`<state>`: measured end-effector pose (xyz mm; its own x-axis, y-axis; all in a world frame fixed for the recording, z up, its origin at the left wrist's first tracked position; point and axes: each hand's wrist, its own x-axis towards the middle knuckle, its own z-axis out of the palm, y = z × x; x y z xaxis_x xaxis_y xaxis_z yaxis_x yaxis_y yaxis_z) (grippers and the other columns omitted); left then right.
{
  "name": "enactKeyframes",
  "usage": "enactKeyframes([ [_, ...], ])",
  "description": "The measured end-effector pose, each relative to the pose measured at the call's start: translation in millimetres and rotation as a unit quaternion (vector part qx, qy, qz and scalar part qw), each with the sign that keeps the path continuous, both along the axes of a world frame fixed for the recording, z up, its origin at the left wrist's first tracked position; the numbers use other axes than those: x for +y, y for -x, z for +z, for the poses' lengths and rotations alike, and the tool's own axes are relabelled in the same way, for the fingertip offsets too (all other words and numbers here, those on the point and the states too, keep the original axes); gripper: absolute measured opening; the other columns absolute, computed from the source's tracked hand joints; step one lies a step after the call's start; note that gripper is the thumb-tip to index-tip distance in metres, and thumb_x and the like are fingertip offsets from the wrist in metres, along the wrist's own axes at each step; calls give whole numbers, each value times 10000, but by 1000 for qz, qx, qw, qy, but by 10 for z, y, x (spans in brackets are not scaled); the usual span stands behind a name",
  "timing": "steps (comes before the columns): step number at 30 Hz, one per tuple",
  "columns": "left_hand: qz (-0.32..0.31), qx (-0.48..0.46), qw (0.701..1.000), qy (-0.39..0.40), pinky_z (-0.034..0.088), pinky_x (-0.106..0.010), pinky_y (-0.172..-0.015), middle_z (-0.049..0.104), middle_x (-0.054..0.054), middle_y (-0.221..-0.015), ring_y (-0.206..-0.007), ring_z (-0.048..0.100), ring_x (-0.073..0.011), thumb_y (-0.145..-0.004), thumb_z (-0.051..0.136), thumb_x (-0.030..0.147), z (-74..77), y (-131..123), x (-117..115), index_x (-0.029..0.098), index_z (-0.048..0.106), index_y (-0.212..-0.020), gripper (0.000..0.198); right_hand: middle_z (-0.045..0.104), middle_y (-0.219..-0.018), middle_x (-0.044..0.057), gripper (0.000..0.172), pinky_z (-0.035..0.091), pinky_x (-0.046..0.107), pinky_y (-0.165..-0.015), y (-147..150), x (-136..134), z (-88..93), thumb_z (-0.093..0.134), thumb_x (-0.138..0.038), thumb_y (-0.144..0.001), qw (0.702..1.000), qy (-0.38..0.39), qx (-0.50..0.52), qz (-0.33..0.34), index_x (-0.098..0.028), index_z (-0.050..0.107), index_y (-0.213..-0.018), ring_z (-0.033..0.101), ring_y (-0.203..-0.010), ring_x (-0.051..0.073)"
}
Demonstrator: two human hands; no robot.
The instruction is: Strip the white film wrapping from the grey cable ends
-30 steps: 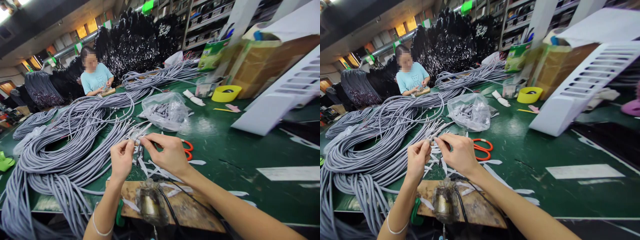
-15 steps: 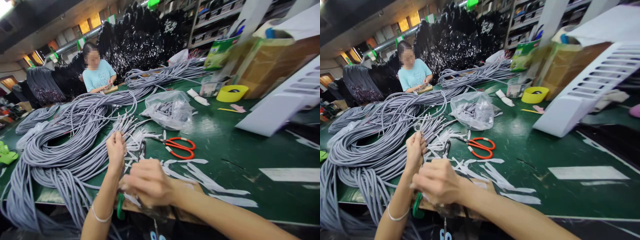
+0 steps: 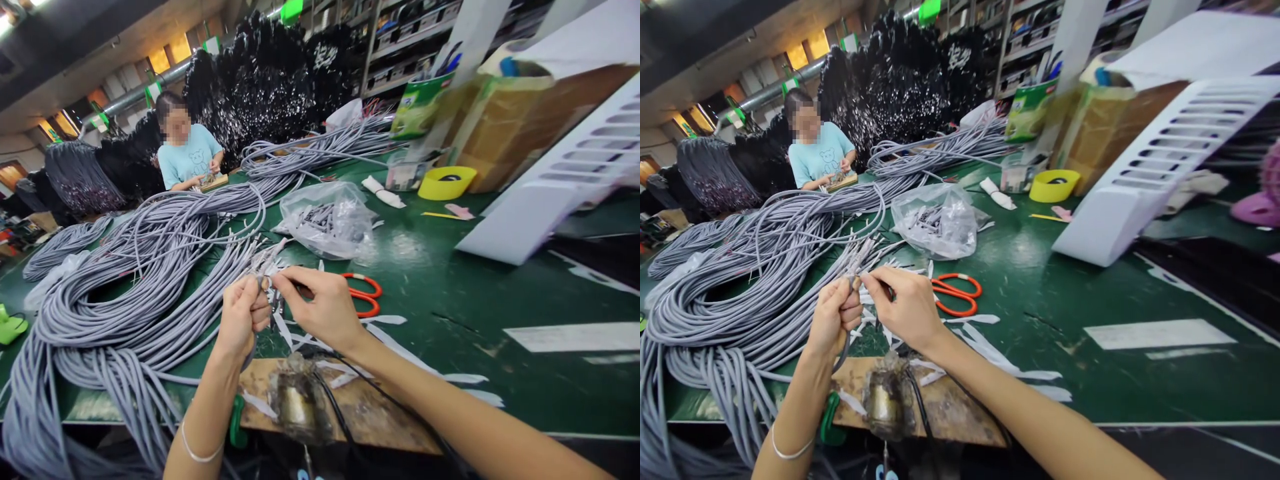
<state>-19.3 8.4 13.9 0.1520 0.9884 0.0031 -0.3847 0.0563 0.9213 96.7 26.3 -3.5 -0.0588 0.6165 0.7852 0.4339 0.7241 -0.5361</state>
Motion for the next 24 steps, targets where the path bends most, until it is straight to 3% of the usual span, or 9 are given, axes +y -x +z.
enactKeyframes([
  [4, 0, 32, 999, -21, 81, -117, -291, 159, 132, -435, -334, 79, 3, -615, 695, 504, -22, -27, -15, 172, 408, -606, 439, 503, -483, -26, 291, 308, 193, -431, -14, 8, 7, 473, -235, -840, 1000, 16, 16, 17, -154, 551, -572, 405, -425, 65],
  [9, 103, 152, 977, -106, 146, -125, -328, 254, 99, -465, -373, 188, -15, -712, 619, 485, -109, -60, -9, 156, 467, -657, 366, 470, -447, -35, 296, 295, 191, -406, -54, 23, 16, 482, -217, -835, 999, 34, 18, 19, -152, 544, -553, 383, -399, 61],
  [12, 155, 189, 963, -111, 184, -127, -351, 314, 82, -490, -401, 246, -19, -720, 622, 450, -149, -58, 43, 147, 483, -653, 340, 532, -493, -9, 254, 334, 196, -447, -15, -82, 19, 482, -164, -831, 998, -61, 10, 21, -145, 567, -593, 440, -440, 74],
  [15, 196, 158, 966, -50, 149, -134, -330, 267, 99, -458, -367, 207, -15, -700, 627, 470, -141, -33, 106, 159, 438, -619, 373, 520, -461, -12, 298, 338, 216, -448, 62, -229, 22, 423, -173, -859, 968, -207, -35, 140, -158, 576, -602, 437, -429, 87],
  [17, 189, 110, 975, -26, 112, -133, -320, 230, 114, -444, -346, 164, -10, -675, 637, 499, -112, -12, 121, 170, 413, -623, 402, 516, -449, -11, 326, 341, 221, -443, 79, -260, 20, 400, -196, -873, 954, -234, -48, 181, -161, 576, -601, 440, -421, 91],
  [20, 118, 48, 991, -29, 88, -120, -320, 214, 124, -444, -341, 123, 1, -623, 681, 513, -60, 4, 90, 166, 424, -648, 432, 582, -522, 12, 267, 375, 208, -485, 12, -148, 17, 446, -167, -853, 990, -130, -13, 57, -154, 575, -620, 506, -469, 92],
  [22, 62, 22, 998, -22, 71, -114, -314, 187, 133, -437, -341, 87, 5, -591, 710, 505, -31, 5, 57, 164, 432, -654, 444, 585, -525, 10, 259, 361, 216, -476, -58, -35, 20, 474, -192, -845, 997, -70, -17, -34, -159, 569, -606, 509, -466, 98],
  [24, 20, 3, 1000, -11, 57, -110, -307, 160, 139, -431, -343, 58, 7, -576, 728, 491, -11, 1, 32, 166, 430, -651, 448, 581, -521, 3, 270, 347, 224, -472, -106, 41, 24, 478, -222, -847, 996, -47, -34, -62, -166, 569, -599, 503, -460, 100],
])
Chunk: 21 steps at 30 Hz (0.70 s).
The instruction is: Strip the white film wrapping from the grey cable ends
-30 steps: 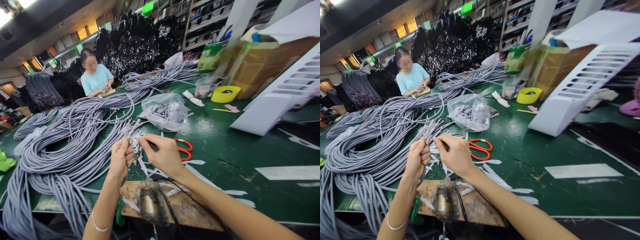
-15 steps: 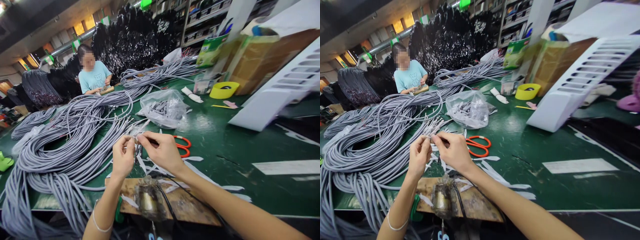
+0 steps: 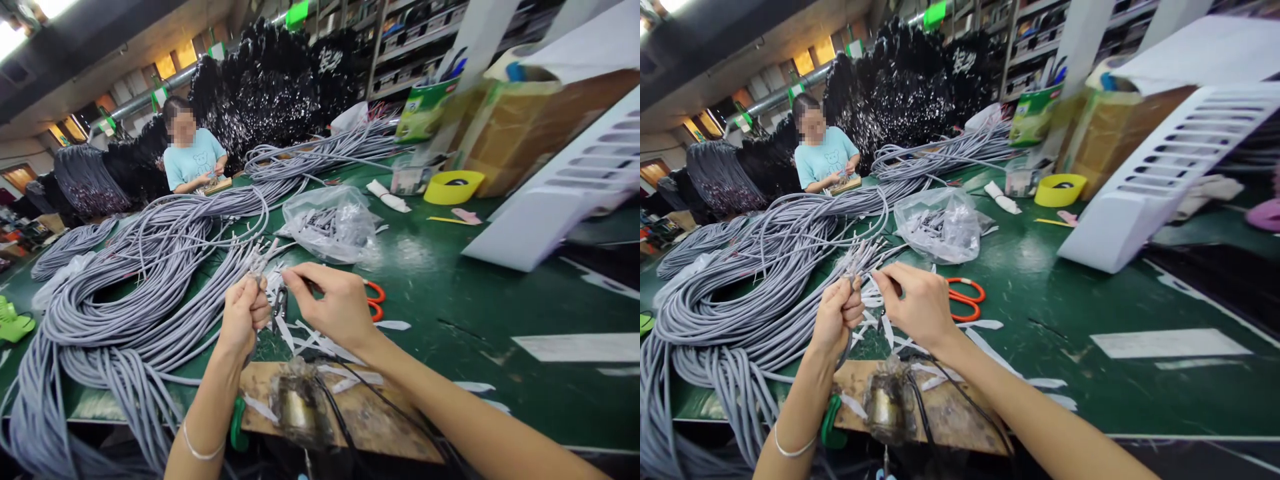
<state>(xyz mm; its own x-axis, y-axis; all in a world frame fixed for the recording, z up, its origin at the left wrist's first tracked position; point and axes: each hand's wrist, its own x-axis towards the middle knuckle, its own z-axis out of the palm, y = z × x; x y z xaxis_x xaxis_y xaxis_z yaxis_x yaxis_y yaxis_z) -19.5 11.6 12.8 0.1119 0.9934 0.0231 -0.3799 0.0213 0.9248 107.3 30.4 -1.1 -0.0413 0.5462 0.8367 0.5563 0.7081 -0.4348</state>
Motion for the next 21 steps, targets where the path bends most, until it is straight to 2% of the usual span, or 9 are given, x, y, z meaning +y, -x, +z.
enactKeyframes([
  [6, -44, -11, 999, 17, 61, -104, -297, 142, 137, -441, -345, 45, 7, -599, 733, 451, 10, -9, -24, 164, 430, -643, 419, 611, -564, 4, 270, 361, 224, -501, 24, -21, -2, 455, -238, -858, 1000, 18, -2, 25, -174, 588, -632, 526, -493, 102],
  [13, -54, 8, 998, 6, 69, -110, -297, 145, 136, -435, -335, 64, 6, -608, 713, 485, -8, -32, -36, 174, 393, -609, 446, 644, -595, 28, 236, 385, 240, -514, 2, 8, -10, 488, -225, -835, 999, 0, -19, 38, -161, 608, -642, 574, -531, 128],
  [15, -35, 28, 999, 0, 79, -113, -298, 162, 135, -430, -330, 86, 5, -604, 710, 498, -18, -56, -25, 177, 386, -609, 456, 640, -583, 29, 232, 390, 236, -504, 1, -8, -2, 490, -213, -831, 999, 3, -9, 47, -158, 603, -636, 565, -515, 122],
  [17, 18, 50, 999, -4, 108, -113, -303, 204, 126, -430, -333, 132, 4, -585, 714, 511, -35, -74, 2, 176, 371, -594, 480, 628, -565, 27, 227, 397, 227, -501, 17, -66, 11, 488, -188, -826, 996, -20, 2, 87, -156, 596, -628, 548, -500, 111],
  [21, 132, 63, 989, 11, 110, -118, -318, 226, 126, -427, -339, 162, 5, -566, 704, 532, -82, -60, 78, 172, 370, -590, 491, 563, -493, -3, 224, 378, 221, -469, 82, -238, 18, 482, -187, -820, 964, -102, -22, 245, -173, 581, -620, 472, -452, 92],
])
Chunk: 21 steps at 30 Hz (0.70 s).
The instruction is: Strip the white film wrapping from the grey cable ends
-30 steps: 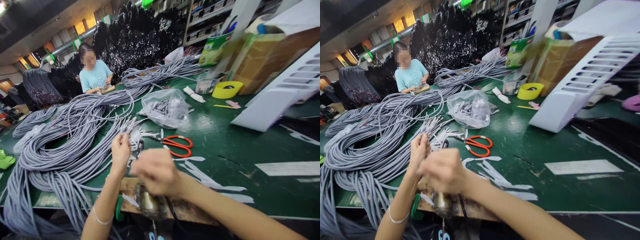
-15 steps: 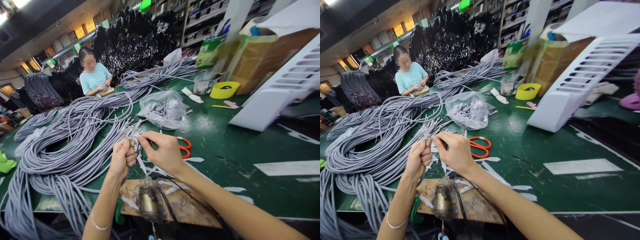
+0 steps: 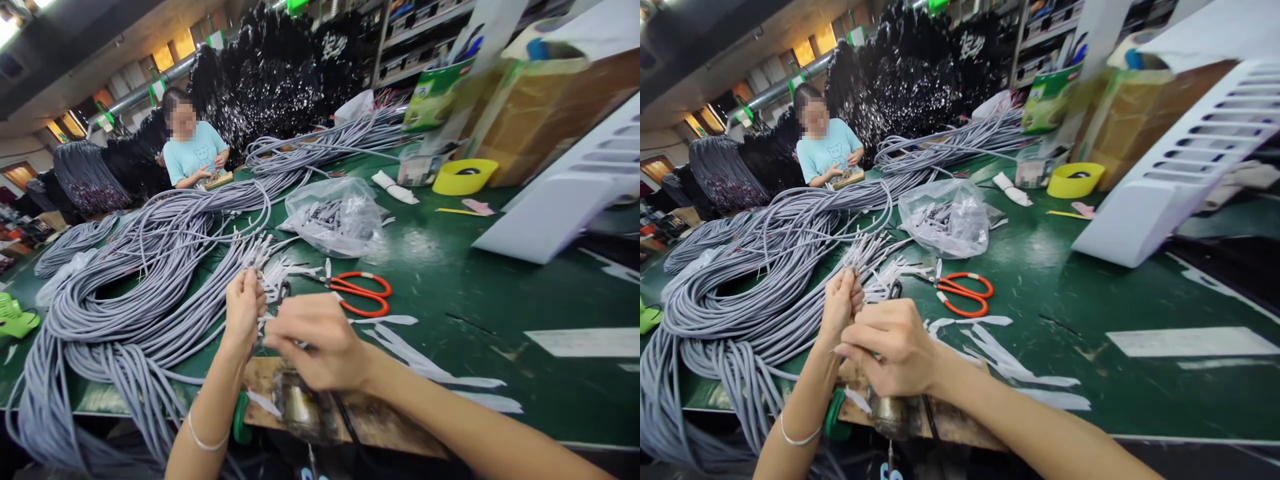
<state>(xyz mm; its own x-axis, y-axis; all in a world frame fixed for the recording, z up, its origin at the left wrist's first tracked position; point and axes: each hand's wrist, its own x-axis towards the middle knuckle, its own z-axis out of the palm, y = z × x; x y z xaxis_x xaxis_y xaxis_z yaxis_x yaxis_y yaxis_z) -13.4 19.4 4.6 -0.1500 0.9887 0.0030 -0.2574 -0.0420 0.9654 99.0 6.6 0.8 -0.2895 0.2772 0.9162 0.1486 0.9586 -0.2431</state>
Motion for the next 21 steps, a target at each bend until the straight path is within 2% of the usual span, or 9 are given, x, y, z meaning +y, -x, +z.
enactKeyframes([
  [2, 24, 3, 1000, -7, 107, -123, -322, 251, 125, -430, -337, 162, 2, -602, 683, 514, -22, 15, 17, 167, 413, -633, 440, 516, -469, -21, 226, 358, 219, -443, 22, -22, -22, 511, -245, -817, 999, 37, 24, 6, -187, 549, -602, 431, -429, 85],
  [4, 44, 24, 998, -36, 166, -121, -337, 343, 101, -465, -357, 243, -7, -646, 668, 465, -41, 14, 9, 158, 457, -665, 373, 484, -494, -35, 230, 354, 209, -426, 34, 31, -59, 603, -344, -754, 980, 160, 103, -56, -196, 504, -610, 418, -436, 80],
  [6, 53, 50, 995, -66, 241, -123, -370, 412, 76, -508, -402, 332, -20, -665, 669, 411, -58, -2, -14, 150, 484, -663, 320, 464, -533, -48, 296, 372, 202, -424, 42, 128, -96, 692, -416, -639, 931, 304, 177, -99, -198, 498, -687, 432, -461, 83],
  [9, 43, 66, 993, -92, 303, -132, -414, 435, 68, -517, -439, 383, -33, -650, 691, 362, -72, -31, -47, 145, 496, -639, 292, 487, -557, -44, 367, 408, 210, -438, 61, 244, -117, 706, -404, -579, 876, 434, 205, -59, -172, 541, -811, 469, -479, 95],
  [13, 25, 40, 996, -72, 305, -128, -414, 468, 58, -523, -442, 394, -32, -632, 697, 343, -60, -48, -65, 140, 508, -631, 278, 578, -624, 13, 240, 401, 206, -415, 92, 259, -87, 638, -366, -628, 854, 467, 229, 10, -152, 569, -711, 494, -476, 94],
  [17, 18, -1, 999, -39, 211, -117, -354, 473, 70, -506, -371, 316, -6, -613, 689, 278, -32, -66, -74, 138, 594, -746, 215, 559, -626, -5, 211, 432, 205, -461, 97, 246, -62, 626, -351, -642, 835, 465, 285, 74, -161, 556, -701, 508, -523, 94],
  [19, 22, -13, 999, -32, 174, -119, -332, 480, 72, -509, -345, 273, 6, -601, 684, 259, -18, -80, -76, 136, 635, -824, 259, 544, -616, -15, 208, 431, 202, -457, 94, 247, -60, 623, -351, -653, 832, 470, 278, 93, -163, 549, -703, 498, -514, 87],
  [21, 41, -20, 999, -27, 179, -123, -321, 495, 59, -507, -346, 292, 1, -584, 688, 264, -4, -90, -74, 120, 665, -806, 265, 545, -618, -14, 212, 435, 201, -453, 93, 244, -63, 623, -358, -663, 839, 470, 259, 94, -164, 547, -704, 504, -509, 88],
])
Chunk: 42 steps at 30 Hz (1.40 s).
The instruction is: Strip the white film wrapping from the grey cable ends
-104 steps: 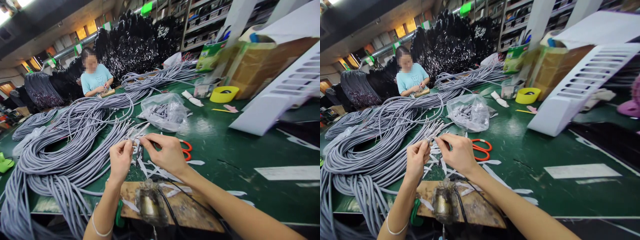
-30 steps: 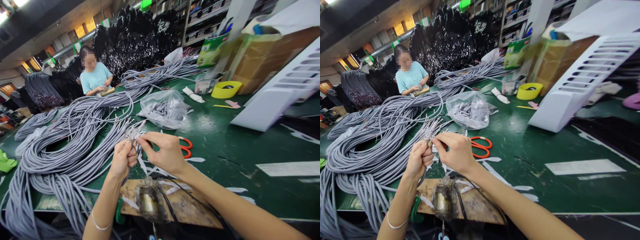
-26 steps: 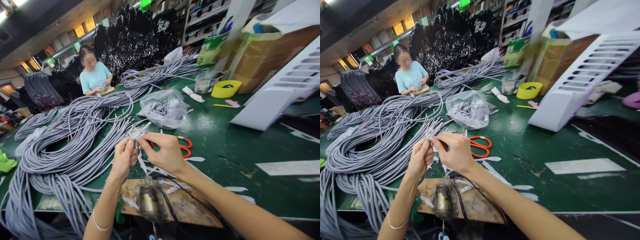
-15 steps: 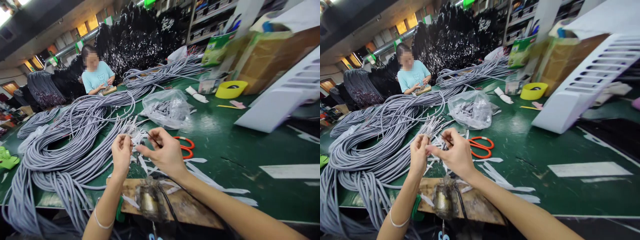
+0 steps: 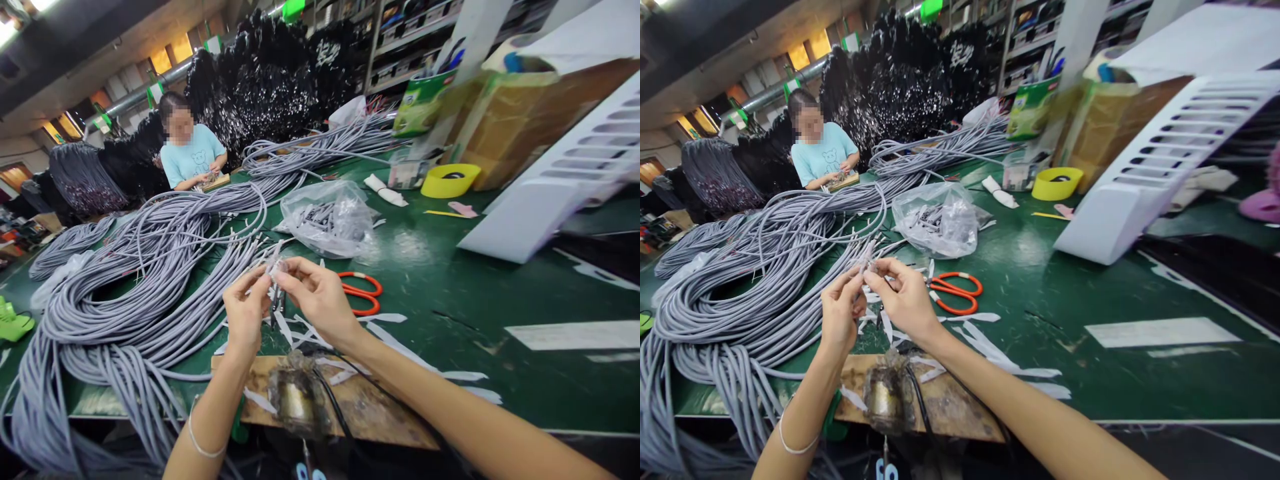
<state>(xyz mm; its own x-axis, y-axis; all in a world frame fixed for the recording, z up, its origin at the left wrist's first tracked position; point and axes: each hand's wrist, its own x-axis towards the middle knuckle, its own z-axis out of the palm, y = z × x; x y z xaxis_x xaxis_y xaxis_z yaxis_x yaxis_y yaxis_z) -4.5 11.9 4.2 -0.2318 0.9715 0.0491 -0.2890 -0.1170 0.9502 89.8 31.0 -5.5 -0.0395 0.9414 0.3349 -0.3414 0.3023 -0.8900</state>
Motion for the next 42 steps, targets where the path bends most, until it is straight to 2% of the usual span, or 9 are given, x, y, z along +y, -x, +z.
enactKeyframes([
  [5, 32, -37, 999, 11, 321, -145, -339, 600, -5, -572, -445, 483, -66, -532, 697, 246, 27, 12, 10, 105, 667, -639, 179, 568, -633, -1, 229, 451, 205, -446, 0, -38, -36, 592, -392, -705, 998, -29, -64, 6, -171, 536, -726, 557, -517, 111],
  [12, 47, -35, 998, 21, 194, -143, -278, 357, 84, -322, -252, 293, -17, -585, 677, 379, -15, 39, 20, 140, 453, -449, 354, 551, -619, -21, 122, 363, 174, -368, 10, -87, -87, 518, -294, -767, 984, -96, -149, 33, -181, 485, -735, 482, -411, 64],
  [16, 31, -15, 999, 20, 179, -141, -270, 359, 90, -325, -238, 265, -10, -594, 677, 480, -28, 30, 32, 155, 418, -481, 431, 516, -619, -23, 153, 341, 179, -372, 26, -62, -116, 505, -322, -768, 985, -89, -146, 17, -175, 491, -728, 462, -416, 61],
  [23, 55, 164, 985, -12, 260, -172, -298, 425, 75, -357, -263, 383, -77, -784, 539, 397, -80, 75, 11, 168, 512, -652, 265, 483, -589, -42, 179, 284, 177, -338, 39, -52, -140, 528, -353, -755, 985, -63, -157, -11, -182, 477, -734, 377, -365, 44],
  [29, 145, 368, 913, -104, 404, -219, -605, 602, -33, -705, -676, 554, -144, -808, 506, 219, -128, 87, -38, 165, 575, -711, 131, 479, -589, -28, 251, 248, 185, -347, 13, -5, -121, 573, -401, -712, 979, -45, -194, -31, -165, 497, -676, 343, -378, 40],
  [33, 180, 381, 902, -93, 365, -244, -623, 513, -8, -669, -667, 493, -145, -858, 411, 216, -192, 85, 6, 179, 469, -693, 179, 460, -582, -20, 207, 278, 190, -391, -6, -6, -103, 534, -350, -720, 978, -73, -196, 24, -164, 486, -642, 367, -438, 59],
  [37, 151, 322, 933, -61, 338, -239, -574, 432, 22, -613, -581, 425, -125, -887, 340, 234, -227, 84, 48, 191, 402, -669, 230, 411, -521, -34, 188, 269, 196, -404, -58, -26, -38, 542, -296, -688, 966, -122, -206, 98, -164, 484, -567, 334, -449, 61],
  [39, 124, 313, 940, -57, 322, -235, -554, 411, 28, -600, -559, 399, -118, -888, 335, 240, -221, 70, 40, 190, 396, -661, 240, 396, -489, -40, 217, 260, 201, -403, -85, -13, -7, 537, -303, -692, 970, -131, -192, 73, -170, 472, -533, 320, -439, 62],
  [42, 82, 362, 924, -90, 314, -238, -587, 413, 24, -621, -606, 404, -122, -865, 386, 215, -210, 28, -2, 183, 417, -668, 203, 471, -555, -21, 215, 264, 202, -400, -113, 52, 21, 565, -367, -685, 983, -72, -149, -78, -173, 510, -610, 353, -465, 73],
])
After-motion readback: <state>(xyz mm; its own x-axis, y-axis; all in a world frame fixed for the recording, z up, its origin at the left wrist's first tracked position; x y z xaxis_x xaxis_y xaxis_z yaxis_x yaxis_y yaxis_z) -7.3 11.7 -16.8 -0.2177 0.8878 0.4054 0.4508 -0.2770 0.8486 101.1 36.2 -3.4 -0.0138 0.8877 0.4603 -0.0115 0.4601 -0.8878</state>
